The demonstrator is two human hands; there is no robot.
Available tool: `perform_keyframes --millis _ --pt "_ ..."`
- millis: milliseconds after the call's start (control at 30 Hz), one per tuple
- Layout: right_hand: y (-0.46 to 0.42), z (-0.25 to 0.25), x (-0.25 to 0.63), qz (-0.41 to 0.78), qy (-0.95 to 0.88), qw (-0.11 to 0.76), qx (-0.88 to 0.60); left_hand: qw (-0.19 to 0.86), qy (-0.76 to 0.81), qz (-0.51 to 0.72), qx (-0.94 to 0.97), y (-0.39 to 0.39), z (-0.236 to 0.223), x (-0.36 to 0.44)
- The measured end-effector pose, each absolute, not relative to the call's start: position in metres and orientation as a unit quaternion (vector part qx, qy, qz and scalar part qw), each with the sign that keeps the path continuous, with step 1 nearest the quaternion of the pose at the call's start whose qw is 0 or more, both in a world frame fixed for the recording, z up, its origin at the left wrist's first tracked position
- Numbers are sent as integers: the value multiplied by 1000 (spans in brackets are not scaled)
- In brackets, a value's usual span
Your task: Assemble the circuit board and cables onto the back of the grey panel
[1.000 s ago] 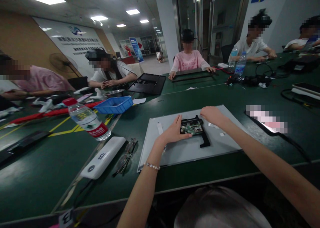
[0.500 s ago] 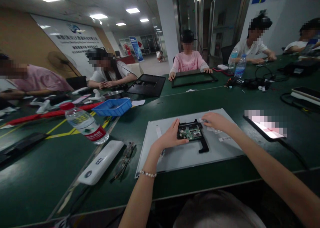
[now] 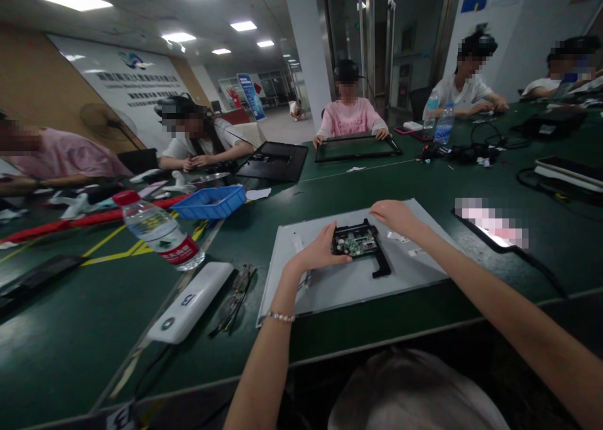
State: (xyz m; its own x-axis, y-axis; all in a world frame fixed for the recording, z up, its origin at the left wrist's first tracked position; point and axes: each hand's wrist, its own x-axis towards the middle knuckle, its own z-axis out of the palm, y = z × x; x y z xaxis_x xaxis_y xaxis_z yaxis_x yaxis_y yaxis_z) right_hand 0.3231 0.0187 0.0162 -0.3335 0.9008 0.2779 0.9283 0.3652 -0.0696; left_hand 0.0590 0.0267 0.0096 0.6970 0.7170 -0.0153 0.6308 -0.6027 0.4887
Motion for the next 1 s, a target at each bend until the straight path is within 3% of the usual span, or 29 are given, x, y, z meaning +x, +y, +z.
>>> perform_keyframes --millis 367,1000 --pt "34 13 256 -30 -847 117 -517 228 381 98 891 26 6 61" --pt "32 10 255 24 -849 130 -512 234 382 89 890 24 11 63"
